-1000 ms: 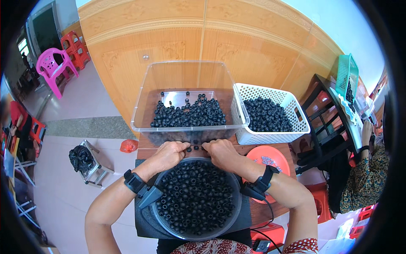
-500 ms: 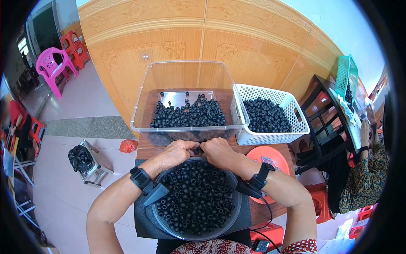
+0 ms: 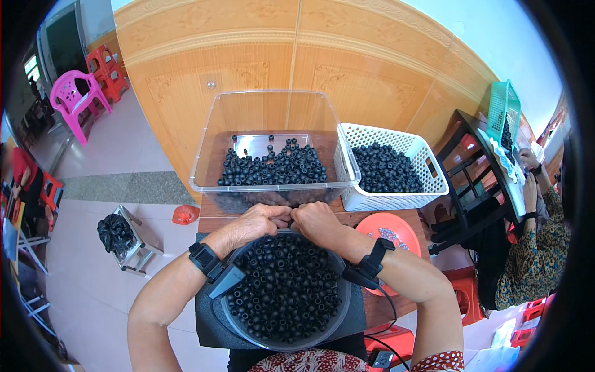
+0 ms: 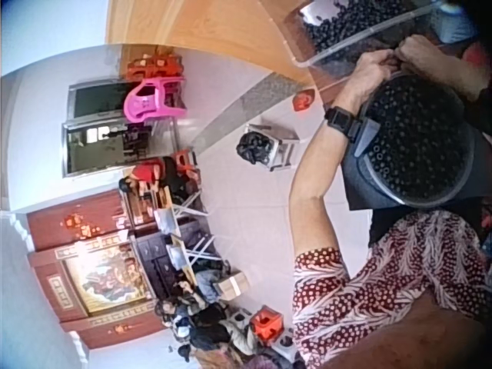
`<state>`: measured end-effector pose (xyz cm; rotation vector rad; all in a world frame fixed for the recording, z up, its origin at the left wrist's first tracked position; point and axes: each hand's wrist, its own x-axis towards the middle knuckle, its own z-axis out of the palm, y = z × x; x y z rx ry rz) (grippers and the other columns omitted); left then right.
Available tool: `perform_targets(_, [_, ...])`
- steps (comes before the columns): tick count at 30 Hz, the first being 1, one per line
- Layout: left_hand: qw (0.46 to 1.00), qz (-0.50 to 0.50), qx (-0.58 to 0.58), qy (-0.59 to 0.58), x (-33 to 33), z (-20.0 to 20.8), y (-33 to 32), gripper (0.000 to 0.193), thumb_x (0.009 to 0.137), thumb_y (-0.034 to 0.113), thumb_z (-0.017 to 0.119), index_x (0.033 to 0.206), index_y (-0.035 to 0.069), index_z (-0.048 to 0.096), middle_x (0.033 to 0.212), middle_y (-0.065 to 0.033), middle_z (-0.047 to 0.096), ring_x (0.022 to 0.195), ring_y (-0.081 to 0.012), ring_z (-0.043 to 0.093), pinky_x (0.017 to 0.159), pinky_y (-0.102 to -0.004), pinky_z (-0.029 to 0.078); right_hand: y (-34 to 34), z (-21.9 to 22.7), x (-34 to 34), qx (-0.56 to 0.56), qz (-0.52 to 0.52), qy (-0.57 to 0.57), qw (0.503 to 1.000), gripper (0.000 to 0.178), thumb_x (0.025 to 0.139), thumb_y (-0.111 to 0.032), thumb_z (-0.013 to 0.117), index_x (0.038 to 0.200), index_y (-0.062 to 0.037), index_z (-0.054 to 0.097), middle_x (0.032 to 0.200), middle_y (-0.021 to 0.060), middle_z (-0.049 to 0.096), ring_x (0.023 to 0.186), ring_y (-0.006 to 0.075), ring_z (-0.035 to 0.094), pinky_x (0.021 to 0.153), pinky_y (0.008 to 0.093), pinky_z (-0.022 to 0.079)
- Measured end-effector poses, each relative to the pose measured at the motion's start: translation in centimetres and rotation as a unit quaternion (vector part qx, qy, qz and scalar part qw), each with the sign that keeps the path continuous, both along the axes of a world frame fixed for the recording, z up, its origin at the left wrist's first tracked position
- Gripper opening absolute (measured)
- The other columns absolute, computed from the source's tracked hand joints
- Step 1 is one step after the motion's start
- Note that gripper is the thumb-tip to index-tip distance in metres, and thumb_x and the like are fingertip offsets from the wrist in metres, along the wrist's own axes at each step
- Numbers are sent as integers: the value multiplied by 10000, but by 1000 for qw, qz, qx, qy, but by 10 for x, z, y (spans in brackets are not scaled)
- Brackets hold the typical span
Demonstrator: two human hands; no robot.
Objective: Sorting and inspecting small black plastic manufacturing components from a large container into a small tray.
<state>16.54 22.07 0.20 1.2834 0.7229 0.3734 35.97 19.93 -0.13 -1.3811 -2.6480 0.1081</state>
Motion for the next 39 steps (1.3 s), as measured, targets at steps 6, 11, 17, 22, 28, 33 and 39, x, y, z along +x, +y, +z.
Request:
perform_targets(6, [999, -35, 31, 9, 0, 9, -5, 696, 673, -110, 467, 1362, -10, 434, 1242, -143, 571, 1196, -212, 515, 991, -277, 385, -2, -1, 1, 17, 10, 40, 999, 157, 738, -146, 656, 745, 10, 672, 736, 196, 656, 692, 342, 662, 636, 428, 534])
perform_targets(11, [997, -35, 65, 33, -1, 7, -8, 737, 673, -108, 459, 1397, 2, 382, 1248, -140, 566, 1209, -221, 511, 987, -284, 383, -6, 4, -4, 9, -1, 39, 999, 162, 737, -146, 668, 752, 15, 670, 751, 200, 654, 711, 344, 661, 648, 427, 533])
perform_targets(17, [994, -39, 100, 36, 2, 11, -16, 748, 688, -88, 481, 1415, 4, 329, 1291, -160, 527, 1209, -245, 515, 977, -308, 406, -10, 0, -3, 2, -33, 50, 998, 173, 727, -140, 680, 800, 16, 663, 817, 203, 649, 769, 345, 654, 681, 422, 530])
perform_targets(22, [994, 26, 88, 63, -2, 2, -21, 719, 699, -70, 503, 1397, 4, 346, 1271, -149, 532, 1186, -249, 528, 949, -315, 430, -11, 0, -7, -3, -41, 42, 998, 175, 734, -127, 668, 837, 14, 653, 858, 208, 645, 804, 346, 648, 691, 421, 526])
perform_targets(28, [994, 14, 84, 68, 2, 7, -18, 666, 710, -53, 533, 1362, 0, 408, 1214, -124, 562, 1147, -212, 529, 948, -313, 429, -4, -2, -6, 20, 0, 14, 1000, 118, 736, -105, 628, 769, 4, 661, 784, 194, 648, 734, 340, 656, 668, 422, 529])
perform_targets(33, [998, -11, 70, -4, 0, -2, -17, 645, 729, -62, 531, 1361, 9, 421, 1202, -102, 578, 1150, -188, 524, 986, -302, 396, -4, 3, -8, 12, 23, -17, 1000, 101, 726, -84, 619, 741, 2, 671, 762, 186, 646, 716, 335, 658, 665, 413, 531])
perform_targets(39, [999, -28, 37, -24, 1, 6, -17, 602, 782, -47, 548, 1367, 26, 428, 1254, -97, 559, 1194, -181, 501, 1012, -297, 375, -6, 2, -9, 11, 12, -7, 1000, 116, 704, -51, 633, 785, 22, 672, 816, 206, 641, 778, 344, 656, 691, 414, 532])
